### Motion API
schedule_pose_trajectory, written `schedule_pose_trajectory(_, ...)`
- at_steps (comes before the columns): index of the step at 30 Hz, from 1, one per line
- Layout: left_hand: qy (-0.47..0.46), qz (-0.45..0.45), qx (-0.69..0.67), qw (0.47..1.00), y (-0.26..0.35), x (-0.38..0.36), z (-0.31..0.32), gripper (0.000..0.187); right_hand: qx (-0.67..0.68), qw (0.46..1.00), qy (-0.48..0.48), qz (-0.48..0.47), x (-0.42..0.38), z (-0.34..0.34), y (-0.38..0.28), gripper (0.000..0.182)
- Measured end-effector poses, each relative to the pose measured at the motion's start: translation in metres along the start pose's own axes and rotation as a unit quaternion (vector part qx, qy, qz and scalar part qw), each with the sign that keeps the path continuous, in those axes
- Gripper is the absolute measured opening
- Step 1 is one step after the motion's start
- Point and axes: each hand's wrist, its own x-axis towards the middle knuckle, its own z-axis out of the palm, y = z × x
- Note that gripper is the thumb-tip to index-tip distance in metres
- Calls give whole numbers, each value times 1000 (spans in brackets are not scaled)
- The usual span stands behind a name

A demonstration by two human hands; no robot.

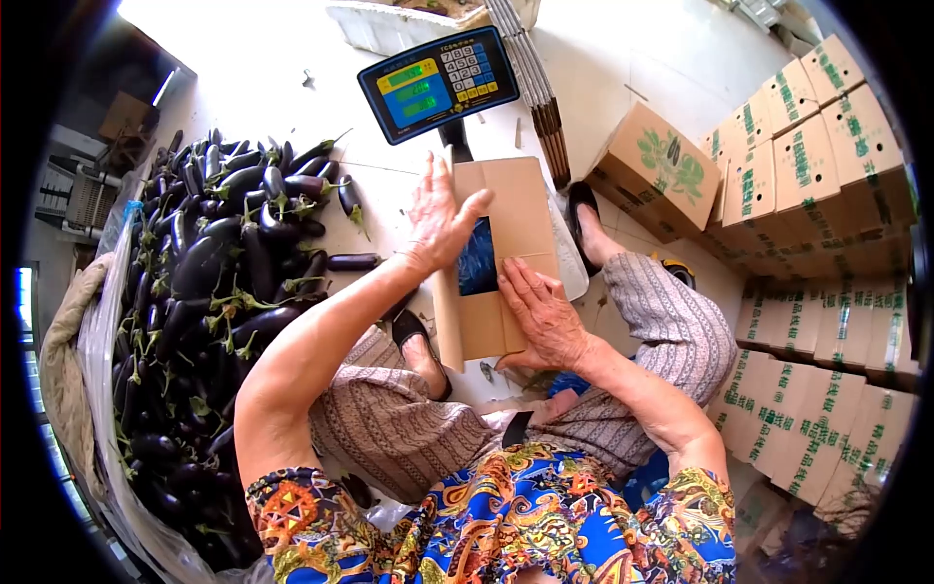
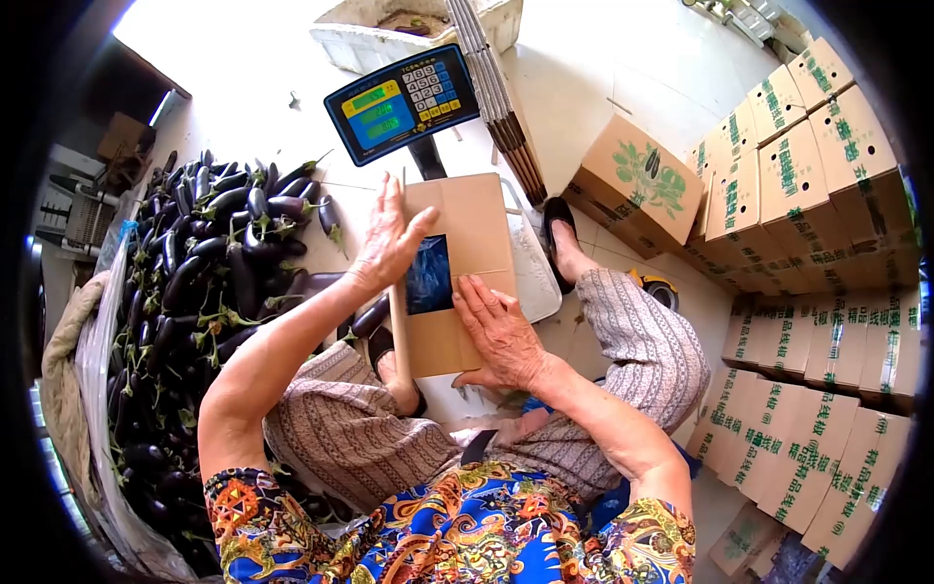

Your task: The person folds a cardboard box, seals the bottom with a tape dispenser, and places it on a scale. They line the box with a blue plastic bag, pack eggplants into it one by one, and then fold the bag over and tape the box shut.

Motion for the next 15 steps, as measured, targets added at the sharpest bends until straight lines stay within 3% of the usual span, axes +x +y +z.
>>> schedule_pose_trajectory(2,2,58,75,995,-2,-5,25,89,11,1000,-3,11,4,-1,-4,117)
schedule_pose_trajectory(4,-33,159,242,957,-11,-19,28,78,-7,1000,0,28,5,1,-5,121)
schedule_pose_trajectory(15,13,165,259,952,-29,10,28,73,15,999,17,49,8,15,-11,117)
